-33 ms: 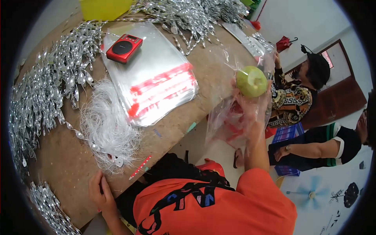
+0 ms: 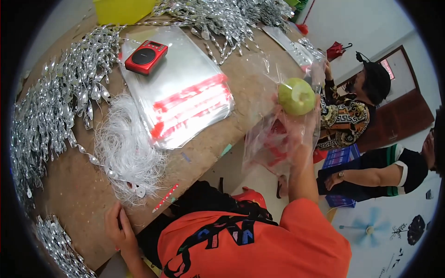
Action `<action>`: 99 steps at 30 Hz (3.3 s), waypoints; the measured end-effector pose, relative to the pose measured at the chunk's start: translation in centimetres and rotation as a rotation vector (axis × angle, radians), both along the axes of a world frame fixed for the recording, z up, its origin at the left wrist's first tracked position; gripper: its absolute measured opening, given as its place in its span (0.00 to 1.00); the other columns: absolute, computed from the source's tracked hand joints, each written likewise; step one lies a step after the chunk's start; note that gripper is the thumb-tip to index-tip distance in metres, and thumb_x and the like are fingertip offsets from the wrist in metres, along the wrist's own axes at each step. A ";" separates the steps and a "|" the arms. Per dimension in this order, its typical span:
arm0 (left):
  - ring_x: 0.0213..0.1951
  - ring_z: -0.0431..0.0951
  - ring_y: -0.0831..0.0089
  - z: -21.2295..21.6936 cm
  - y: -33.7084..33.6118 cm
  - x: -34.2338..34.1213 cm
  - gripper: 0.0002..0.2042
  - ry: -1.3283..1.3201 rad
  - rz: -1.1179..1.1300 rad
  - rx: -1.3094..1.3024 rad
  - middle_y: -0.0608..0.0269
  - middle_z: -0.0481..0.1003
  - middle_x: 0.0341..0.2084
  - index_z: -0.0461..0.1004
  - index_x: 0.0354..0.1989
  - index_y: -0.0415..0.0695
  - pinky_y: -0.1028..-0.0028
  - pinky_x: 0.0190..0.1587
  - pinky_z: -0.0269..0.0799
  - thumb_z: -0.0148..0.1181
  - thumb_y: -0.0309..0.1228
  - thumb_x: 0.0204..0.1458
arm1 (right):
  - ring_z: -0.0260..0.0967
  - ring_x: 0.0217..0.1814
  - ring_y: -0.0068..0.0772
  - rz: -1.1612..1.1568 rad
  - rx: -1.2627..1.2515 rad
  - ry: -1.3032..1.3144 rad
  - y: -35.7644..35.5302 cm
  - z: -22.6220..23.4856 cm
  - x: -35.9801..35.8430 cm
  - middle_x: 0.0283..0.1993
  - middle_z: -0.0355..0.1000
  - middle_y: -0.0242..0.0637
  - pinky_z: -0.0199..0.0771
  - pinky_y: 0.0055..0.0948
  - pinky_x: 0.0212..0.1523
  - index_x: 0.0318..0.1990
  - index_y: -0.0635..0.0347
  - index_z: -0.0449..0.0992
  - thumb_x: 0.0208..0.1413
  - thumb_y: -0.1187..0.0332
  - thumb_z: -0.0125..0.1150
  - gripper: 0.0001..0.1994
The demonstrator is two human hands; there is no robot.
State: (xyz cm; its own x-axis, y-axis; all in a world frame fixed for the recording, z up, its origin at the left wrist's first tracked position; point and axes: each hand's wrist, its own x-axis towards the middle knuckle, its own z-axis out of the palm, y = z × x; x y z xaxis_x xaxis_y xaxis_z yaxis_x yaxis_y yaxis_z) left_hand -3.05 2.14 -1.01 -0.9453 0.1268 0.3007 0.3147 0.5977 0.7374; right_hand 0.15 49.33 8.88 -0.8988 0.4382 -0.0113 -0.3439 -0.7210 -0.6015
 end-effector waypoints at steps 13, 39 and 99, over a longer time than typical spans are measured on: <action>0.35 0.73 0.61 0.8 0.3 0.0 0.10 0.061 -0.033 -0.058 0.51 0.73 0.33 0.72 0.40 0.34 0.71 0.39 0.67 0.50 0.18 0.50 | 0.63 0.54 0.48 -0.200 0.097 -0.044 -1.8 0.2 -0.5 0.54 0.62 0.51 0.68 0.46 0.51 0.56 0.62 0.59 0.53 0.49 0.48 0.29; 0.37 0.73 0.66 0.4 0.0 -0.3 0.09 0.020 -0.024 -0.039 0.55 0.73 0.35 0.72 0.40 0.35 0.73 0.43 0.66 0.52 0.19 0.50 | 0.65 0.47 0.35 -0.216 0.628 -0.383 4.4 -5.8 -10.9 0.47 0.62 0.42 0.69 0.35 0.42 0.52 0.60 0.53 0.42 0.67 0.66 0.32; 0.34 0.75 0.63 0.5 -1.4 1.4 0.10 0.137 0.027 0.012 0.54 0.75 0.33 0.74 0.39 0.39 0.72 0.37 0.69 0.55 0.20 0.47 | 0.63 0.33 0.22 0.246 1.194 0.065 -20.1 -3.1 -6.6 0.31 0.68 0.35 0.63 0.21 0.38 0.31 0.65 0.68 0.60 0.73 0.41 0.09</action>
